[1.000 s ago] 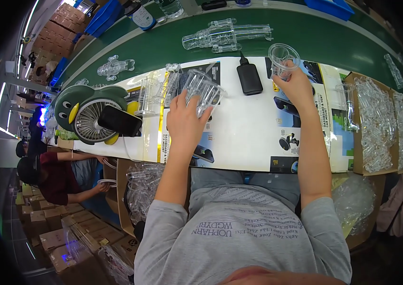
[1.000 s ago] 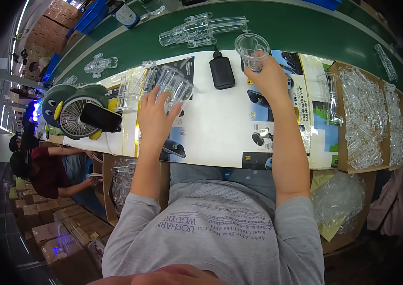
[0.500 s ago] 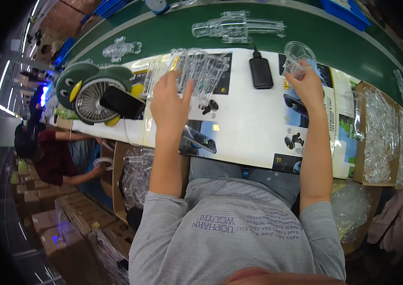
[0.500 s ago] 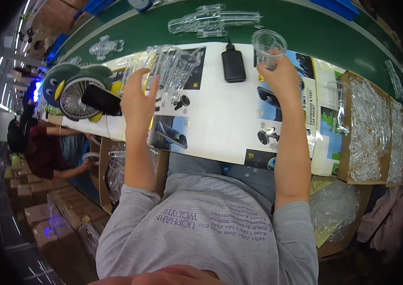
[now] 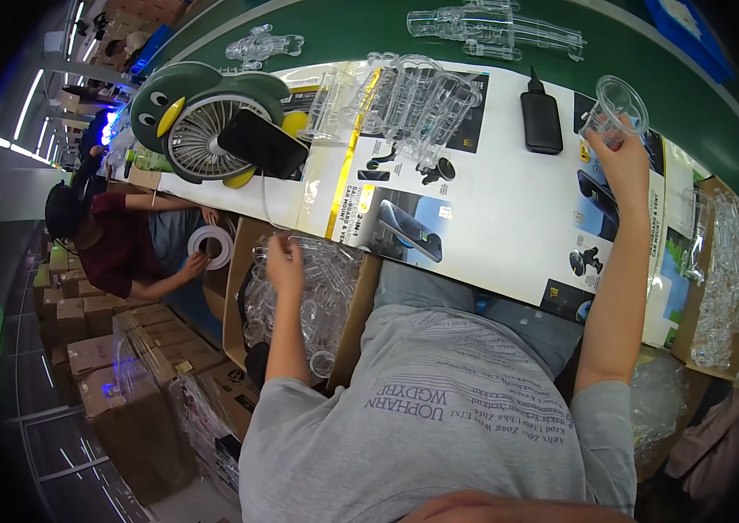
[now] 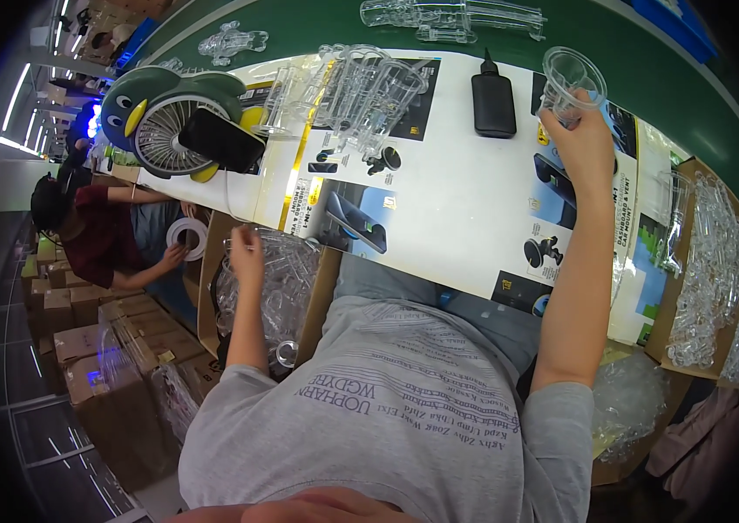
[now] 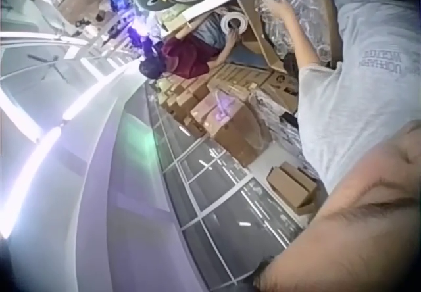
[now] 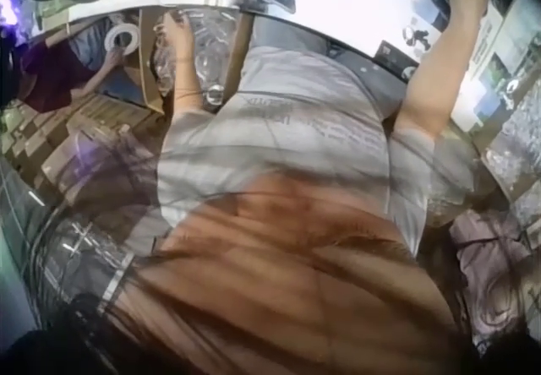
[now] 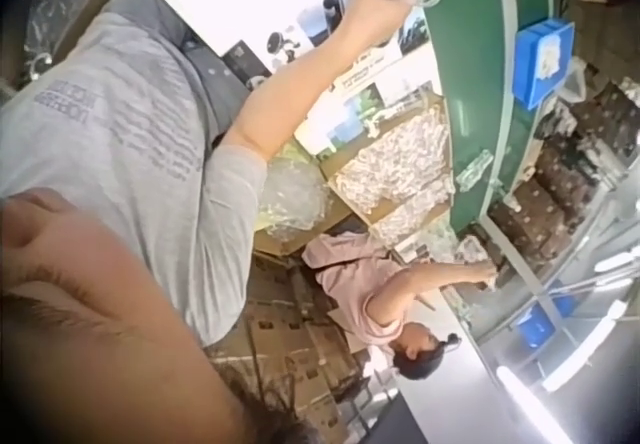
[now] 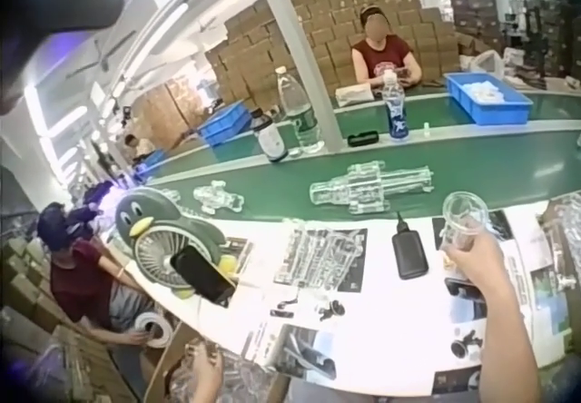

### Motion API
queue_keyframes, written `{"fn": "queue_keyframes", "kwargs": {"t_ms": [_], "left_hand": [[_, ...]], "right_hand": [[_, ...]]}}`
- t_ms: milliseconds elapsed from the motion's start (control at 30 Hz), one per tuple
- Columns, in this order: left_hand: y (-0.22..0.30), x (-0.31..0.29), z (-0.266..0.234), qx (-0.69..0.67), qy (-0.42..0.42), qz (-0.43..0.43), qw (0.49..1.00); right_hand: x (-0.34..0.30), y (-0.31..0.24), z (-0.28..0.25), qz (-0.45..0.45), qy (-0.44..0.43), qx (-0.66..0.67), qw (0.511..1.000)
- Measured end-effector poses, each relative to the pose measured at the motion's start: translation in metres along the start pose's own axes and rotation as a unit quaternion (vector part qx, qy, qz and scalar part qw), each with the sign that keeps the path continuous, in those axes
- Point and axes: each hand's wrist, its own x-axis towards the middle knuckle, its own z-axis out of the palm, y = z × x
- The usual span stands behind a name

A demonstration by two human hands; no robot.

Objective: Assembling plastic components on a production line, applying liquid from a squeeze bottle.

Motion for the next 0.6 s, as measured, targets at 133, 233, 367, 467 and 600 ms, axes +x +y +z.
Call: {"fn": "queue_keyframes", "kwargs": {"t_ms": [133,233,367,467,600], "left_hand": [[-0.023,-0.02,0.047,0.106,-0.077,0.03,0.991],[-0.018,-0.017,0.052,0.153,-0.135,0.042,0.978],[-0.015,-0.014,0.041,0.139,-0.143,0.058,0.978],[-0.007,-0.01,0.029,0.117,-0.135,0.035,0.983],[0.0,-0.001,0.016,0.062,-0.139,-0.003,0.988]], "right_hand": [[-0.004,-0.008,-0.002,-0.011,0.008,0.008,1.0],[-0.007,-0.015,-0.007,-0.003,-0.003,0.009,1.0],[-0.007,-0.018,-0.009,0.012,-0.018,-0.012,1.0],[-0.007,-0.019,-0.006,-0.026,0.013,0.011,0.999],[-0.005,-0.014,-0.005,0.012,0.005,0.0,1.0]]}}
